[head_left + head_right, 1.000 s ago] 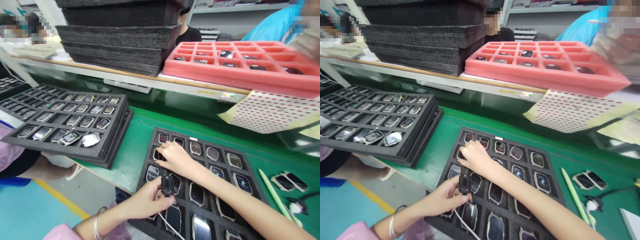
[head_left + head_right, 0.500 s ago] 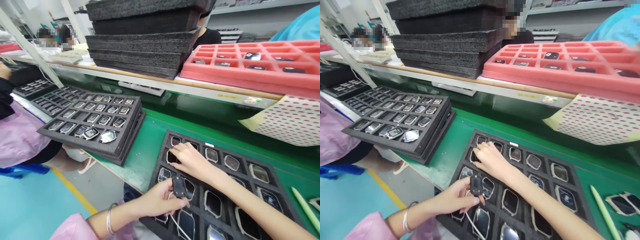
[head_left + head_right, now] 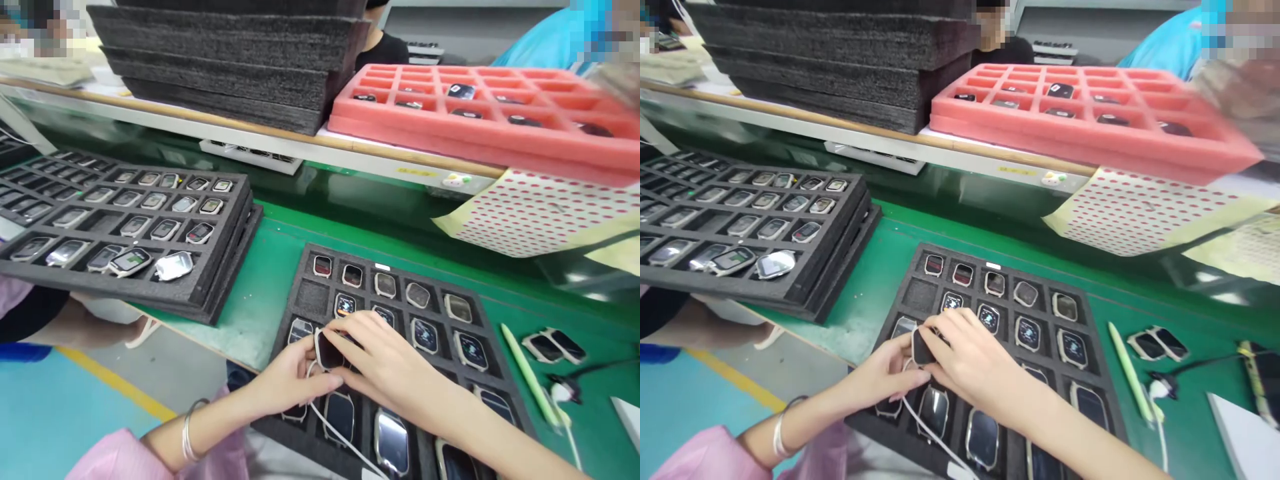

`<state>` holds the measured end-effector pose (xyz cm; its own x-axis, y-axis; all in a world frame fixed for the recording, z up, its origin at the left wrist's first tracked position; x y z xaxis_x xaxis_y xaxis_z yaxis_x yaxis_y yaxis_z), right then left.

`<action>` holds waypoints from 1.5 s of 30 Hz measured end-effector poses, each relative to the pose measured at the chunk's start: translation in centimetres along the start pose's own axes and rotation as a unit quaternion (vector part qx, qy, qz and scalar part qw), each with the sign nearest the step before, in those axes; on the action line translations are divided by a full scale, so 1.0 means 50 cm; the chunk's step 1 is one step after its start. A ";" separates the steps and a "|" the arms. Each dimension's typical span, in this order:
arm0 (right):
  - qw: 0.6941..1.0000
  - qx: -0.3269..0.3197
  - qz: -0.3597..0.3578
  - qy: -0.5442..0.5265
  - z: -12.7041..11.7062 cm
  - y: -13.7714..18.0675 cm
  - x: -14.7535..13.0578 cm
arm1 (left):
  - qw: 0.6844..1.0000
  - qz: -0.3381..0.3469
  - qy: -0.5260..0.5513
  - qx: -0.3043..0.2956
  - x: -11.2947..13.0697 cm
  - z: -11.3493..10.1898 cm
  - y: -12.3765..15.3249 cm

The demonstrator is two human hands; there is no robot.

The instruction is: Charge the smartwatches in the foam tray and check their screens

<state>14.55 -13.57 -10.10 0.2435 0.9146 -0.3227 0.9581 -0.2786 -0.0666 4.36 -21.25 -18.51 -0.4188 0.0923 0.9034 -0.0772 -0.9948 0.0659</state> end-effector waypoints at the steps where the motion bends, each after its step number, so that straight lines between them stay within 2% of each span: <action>1: 1.000 0.001 0.001 -0.003 0.005 0.001 0.003 | 1.000 -0.007 -0.007 0.001 -0.001 0.000 0.000; 5: 0.999 0.009 0.017 -0.026 0.019 0.003 0.007 | 0.999 -0.018 -0.036 0.029 -0.002 -0.002 0.005; 9: 0.998 0.029 0.035 -0.035 0.023 0.012 -0.004 | 0.997 0.021 -0.044 0.054 0.015 0.002 0.010; 11: 0.997 0.053 0.044 -0.037 0.021 0.024 -0.010 | 0.997 0.033 -0.042 0.052 0.025 0.005 0.013; 14: 0.993 0.076 0.090 -0.027 0.023 0.056 -0.015 | 0.999 0.013 -0.032 0.039 0.028 0.009 0.019; 17: 0.992 0.038 0.124 0.002 0.043 0.101 -0.023 | 0.999 -0.002 -0.018 0.040 0.024 0.009 0.022; 21: 0.994 -0.034 0.077 0.070 0.086 0.155 -0.045 | 0.998 -0.017 -0.010 0.054 0.021 0.009 0.019; 25: 0.989 -0.035 0.077 0.119 0.111 0.176 -0.049 | 0.999 -0.011 -0.017 0.044 0.032 0.016 0.016; 29: 0.987 -0.013 0.078 0.137 0.110 0.170 -0.031 | 0.998 -0.015 -0.039 0.042 0.038 0.018 0.013; 32: 0.984 0.007 0.101 0.144 0.086 0.162 0.000 | 0.998 0.003 -0.045 0.036 0.033 0.015 0.002; 36: 0.992 -0.017 0.117 0.043 0.034 0.140 0.020 | 0.998 0.005 -0.051 0.022 0.020 0.014 -0.014; 38: 0.992 0.001 0.127 -0.004 0.013 0.117 0.018 | 0.998 0.004 -0.060 0.014 0.018 0.018 -0.019; 41: 0.996 0.025 0.090 -0.014 0.008 0.068 0.007 | 0.997 0.027 -0.076 0.015 0.021 0.023 -0.022; 45: 0.998 -0.010 0.040 -0.041 0.008 0.006 0.025 | 0.994 0.052 -0.079 0.046 0.015 0.014 -0.019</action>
Point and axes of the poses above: each hand's wrist, its own y-axis away from the middle knuckle, its own z-axis out of the palm, x = y × z, the point moved 4 cm from there along -y, towards the middle knuckle, and after that the axes turned 9 degrees about z, right-handed, at the moved point
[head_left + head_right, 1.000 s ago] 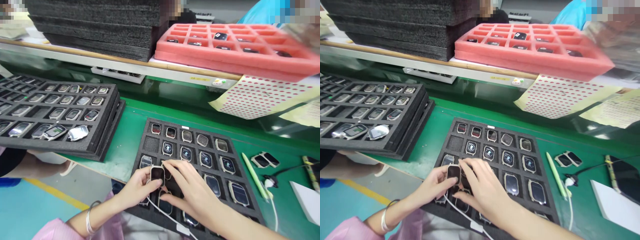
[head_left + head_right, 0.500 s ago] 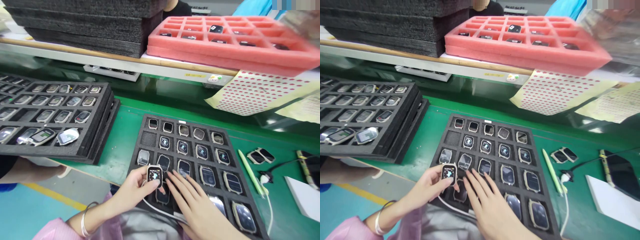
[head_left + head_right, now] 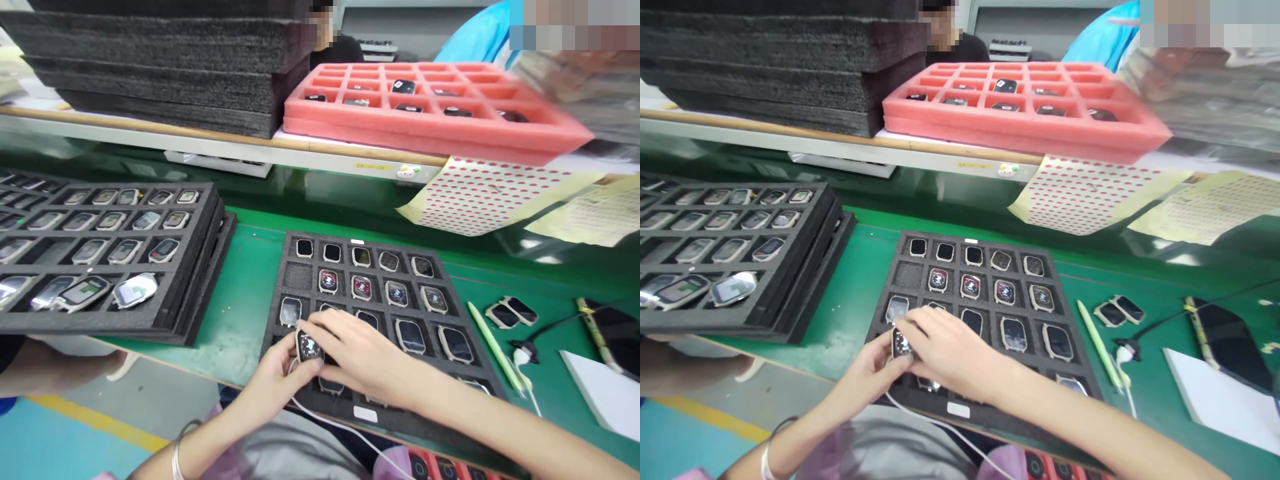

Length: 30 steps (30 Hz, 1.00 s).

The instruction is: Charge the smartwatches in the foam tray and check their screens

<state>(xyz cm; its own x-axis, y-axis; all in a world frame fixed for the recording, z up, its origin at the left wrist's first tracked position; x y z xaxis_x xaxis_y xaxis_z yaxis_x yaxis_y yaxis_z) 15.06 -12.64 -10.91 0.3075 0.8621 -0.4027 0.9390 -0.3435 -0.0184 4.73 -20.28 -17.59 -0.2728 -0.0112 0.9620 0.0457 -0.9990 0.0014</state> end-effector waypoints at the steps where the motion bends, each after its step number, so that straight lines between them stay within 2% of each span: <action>1: 0.999 -0.008 -0.006 -0.030 -0.008 -0.014 0.011 | 1.000 -0.012 0.001 -0.003 -0.005 -0.002 0.002; 4: 0.995 0.019 0.012 -0.101 -0.034 -0.060 0.060 | 0.998 -0.049 -0.010 -0.032 -0.013 -0.003 0.007; 7: 0.992 0.098 0.070 -0.041 -0.036 -0.111 0.119 | 0.998 -0.050 -0.020 -0.041 -0.007 -0.002 0.008; 10: 0.989 0.118 0.093 0.007 -0.012 -0.149 0.151 | 0.998 -0.046 -0.015 -0.042 0.000 0.001 0.008; 12: 0.989 0.118 0.090 0.024 0.000 -0.158 0.148 | 0.998 -0.043 -0.010 -0.044 0.003 0.002 0.010; 15: 0.990 0.109 0.080 0.048 0.003 -0.145 0.111 | 0.998 -0.032 -0.007 -0.060 0.007 0.000 0.019; 20: 0.988 -0.038 0.067 0.136 0.026 -0.119 0.035 | 0.992 -0.018 -0.029 -0.119 0.011 -0.005 0.038; 22: 0.984 -0.062 0.061 0.158 0.034 -0.120 0.019 | 0.992 -0.016 -0.031 -0.121 0.010 -0.006 0.042; 26: 0.987 -0.055 0.054 0.143 0.038 -0.129 0.017 | 0.995 -0.006 -0.033 -0.094 0.009 -0.003 0.041; 30: 0.991 -0.030 0.065 0.110 0.013 -0.119 0.045 | 1.000 -0.010 0.011 -0.011 0.000 -0.013 0.033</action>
Point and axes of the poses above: each hand's wrist, its own y-axis away from the middle knuckle, its own z-axis out of the palm, x = y × z, the point moved 4 cm from there along -y, towards the middle knuckle, and after that the axes turned 9 degrees about z, right-handed, at the moved point
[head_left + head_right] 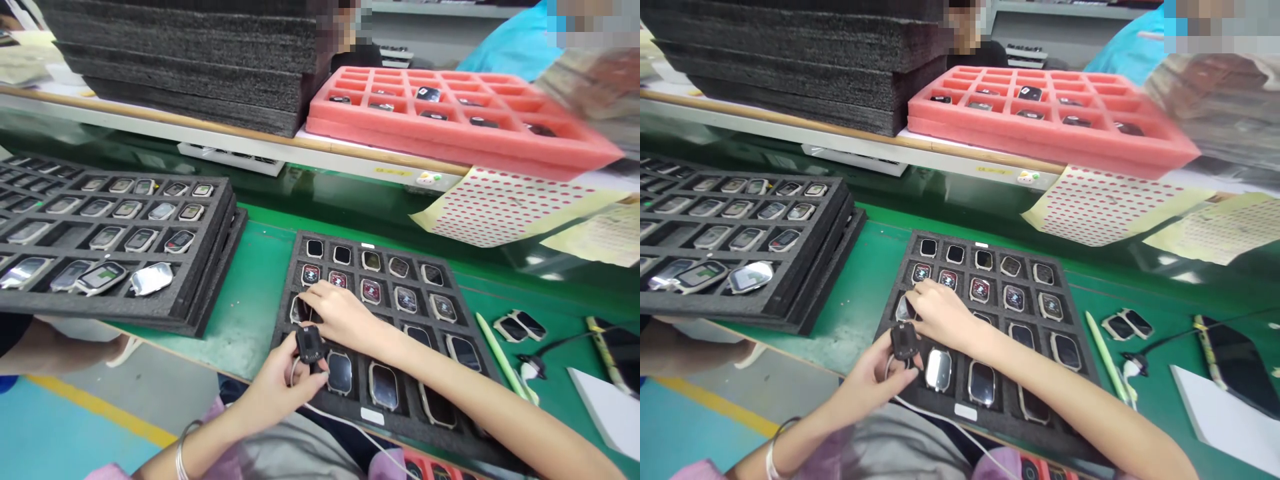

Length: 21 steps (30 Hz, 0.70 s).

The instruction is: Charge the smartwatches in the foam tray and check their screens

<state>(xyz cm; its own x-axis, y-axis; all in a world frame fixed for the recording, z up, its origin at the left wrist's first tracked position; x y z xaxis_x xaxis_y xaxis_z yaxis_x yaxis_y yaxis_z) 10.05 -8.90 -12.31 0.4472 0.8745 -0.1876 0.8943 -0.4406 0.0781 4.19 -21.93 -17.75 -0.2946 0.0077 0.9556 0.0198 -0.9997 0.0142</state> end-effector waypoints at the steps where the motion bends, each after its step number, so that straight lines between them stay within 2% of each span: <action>1: 1.000 0.012 0.006 -0.023 -0.012 0.007 0.012 | 1.000 -0.002 0.018 0.013 -0.003 -0.003 -0.003; 4: 0.986 0.049 0.005 -0.157 -0.059 0.043 0.036 | 0.999 -0.011 0.046 0.013 -0.011 -0.010 -0.013; 7: 0.973 0.017 -0.048 -0.227 -0.079 0.085 0.021 | 0.998 -0.021 0.061 -0.012 -0.012 -0.009 -0.024; 10: 0.980 -0.002 -0.080 -0.184 -0.063 0.113 -0.012 | 0.998 -0.002 0.061 -0.002 -0.003 -0.005 -0.030; 16: 0.992 0.039 -0.083 -0.083 -0.029 0.111 -0.036 | 0.999 -0.027 0.000 0.041 -0.009 0.000 -0.023; 21: 0.993 0.050 -0.088 -0.055 -0.019 0.111 -0.045 | 0.997 0.053 0.008 0.054 0.009 -0.002 -0.030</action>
Point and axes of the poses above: each hand's wrist, its own y-axis away from the middle knuckle, its own z-axis out of the palm, x = y × z, the point moved 4 cm from there along -y, towards the middle knuckle, and after that the axes turned 9 degrees about z, right-handed, at the moved point
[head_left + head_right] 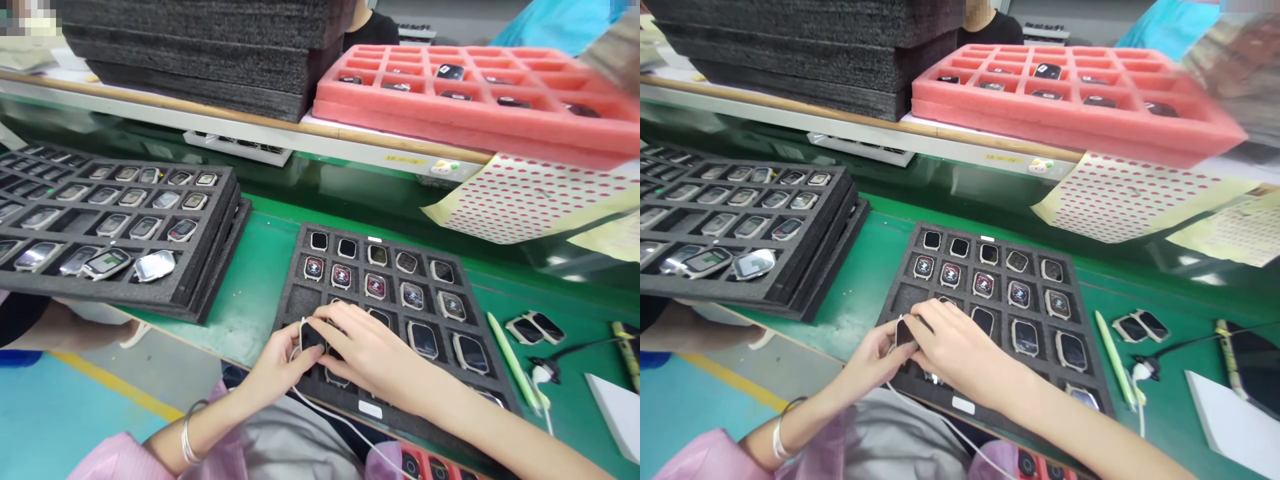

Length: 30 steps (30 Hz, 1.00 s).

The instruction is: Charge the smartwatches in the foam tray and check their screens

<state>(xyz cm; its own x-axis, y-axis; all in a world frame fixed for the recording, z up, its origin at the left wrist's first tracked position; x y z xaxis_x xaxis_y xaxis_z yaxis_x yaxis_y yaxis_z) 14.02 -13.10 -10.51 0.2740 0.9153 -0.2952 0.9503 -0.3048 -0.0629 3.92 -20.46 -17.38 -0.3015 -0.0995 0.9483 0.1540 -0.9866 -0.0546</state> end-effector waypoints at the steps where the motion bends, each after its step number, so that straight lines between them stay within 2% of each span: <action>1: 1.000 0.007 0.002 -0.002 0.002 0.002 -0.002 | 1.000 0.005 0.008 -0.007 0.002 0.000 -0.001; 5: 0.998 0.034 0.017 -0.051 0.005 0.010 -0.001 | 0.999 -0.026 0.030 -0.029 0.001 0.001 0.001; 9: 0.994 0.041 0.023 -0.095 0.005 0.016 0.006 | 0.999 -0.038 0.007 -0.032 -0.001 -0.001 0.006; 20: 0.991 0.041 0.036 -0.122 0.027 0.025 0.010 | 0.998 -0.030 -0.031 -0.035 0.000 0.000 0.006; 26: 0.989 0.038 0.048 -0.135 0.008 0.021 0.012 | 0.996 -0.034 -0.065 -0.041 -0.001 0.000 0.009; 28: 0.981 0.032 0.059 -0.181 -0.005 0.012 0.028 | 0.995 -0.050 -0.059 -0.064 -0.005 0.001 0.009; 30: 0.968 0.053 0.089 -0.228 -0.015 -0.002 0.055 | 0.991 -0.076 -0.039 -0.103 -0.012 0.005 0.010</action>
<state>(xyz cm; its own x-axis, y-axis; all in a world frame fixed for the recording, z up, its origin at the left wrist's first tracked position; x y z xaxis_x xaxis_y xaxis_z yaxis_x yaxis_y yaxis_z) 14.77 -10.35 -10.62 0.3159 0.6416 -0.6990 0.8667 -0.4948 -0.0626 4.42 -20.85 -17.89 -0.2310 0.0548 0.9714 -0.0855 -0.9957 0.0358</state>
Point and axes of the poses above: each hand's wrist, its own y-axis away from the middle knuckle, its own z-axis out of the palm, x = y × z, the point moved 4 cm from there along -y, towards the middle knuckle, and after that the axes turned 9 degrees about z, right-handed, at the moved point
